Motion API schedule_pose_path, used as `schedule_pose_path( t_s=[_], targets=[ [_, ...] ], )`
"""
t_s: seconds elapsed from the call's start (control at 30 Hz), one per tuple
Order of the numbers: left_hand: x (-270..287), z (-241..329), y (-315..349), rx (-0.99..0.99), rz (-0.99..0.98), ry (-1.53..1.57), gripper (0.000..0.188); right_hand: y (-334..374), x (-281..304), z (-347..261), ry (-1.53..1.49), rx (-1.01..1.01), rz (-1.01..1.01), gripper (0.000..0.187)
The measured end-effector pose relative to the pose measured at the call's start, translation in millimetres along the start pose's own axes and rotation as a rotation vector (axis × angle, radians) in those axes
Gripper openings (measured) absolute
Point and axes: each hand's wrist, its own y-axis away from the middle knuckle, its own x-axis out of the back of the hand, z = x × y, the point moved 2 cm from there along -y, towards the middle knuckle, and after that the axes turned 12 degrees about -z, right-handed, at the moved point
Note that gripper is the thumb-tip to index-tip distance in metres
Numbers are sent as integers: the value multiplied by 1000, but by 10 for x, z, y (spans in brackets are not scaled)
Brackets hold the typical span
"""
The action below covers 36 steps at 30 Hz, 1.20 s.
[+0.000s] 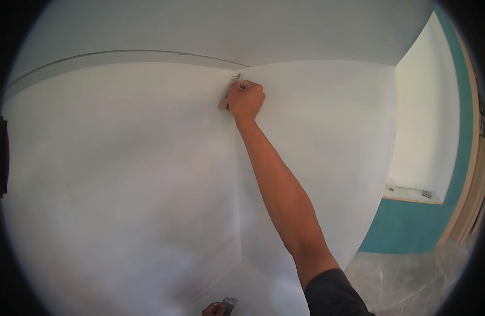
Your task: The person applies putty to the seams and joints of white wooden furniture using a small metal scraper.
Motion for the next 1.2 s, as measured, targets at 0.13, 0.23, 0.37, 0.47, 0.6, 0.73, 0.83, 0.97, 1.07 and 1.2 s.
schedule_pose_path(
  t_s=[0.13, 0.23, 0.37, 0.47, 0.6, 0.73, 0.83, 0.97, 1.07, 1.2],
  targets=[
    [44, -15, -46, -32, -8, -111, 18, -73, -25, 1, 55, -18, 14, 22],
    [85, -150, -89, -56, -13, -110, 18, -121, -50, 22, 76, -37, 33, 20],
    [79, -111, -120, -53, -26, -145, 19, -246, -56, 78, 77, -81, 37, 18],
    [71, -95, -118, -51, -25, -159, 20, -262, -45, 65, 81, -118, 18, 18],
    [63, -106, -119, -35, -19, -116, 21, -274, -61, 36, 58, -128, 72, 19],
    [42, -39, -88, -53, -22, -108, 21, -318, -53, 60, 49, -104, 66, 20],
    [45, -35, -77, 14, -16, -82, 21, -336, -67, 72, 65, -83, 19, 21],
    [35, -94, -75, 38, -3, -67, 22, -348, -99, 82, -8, -27, 57, 22],
    [-19, -102, -49, 11, 1, -71, 22, -365, -50, 48, -79, 14, 61, 23],
    [-197, 81, -16, 28, -36, 14, 21, -175, -112, -188, -127, 63, 8, 23]
  ],
)
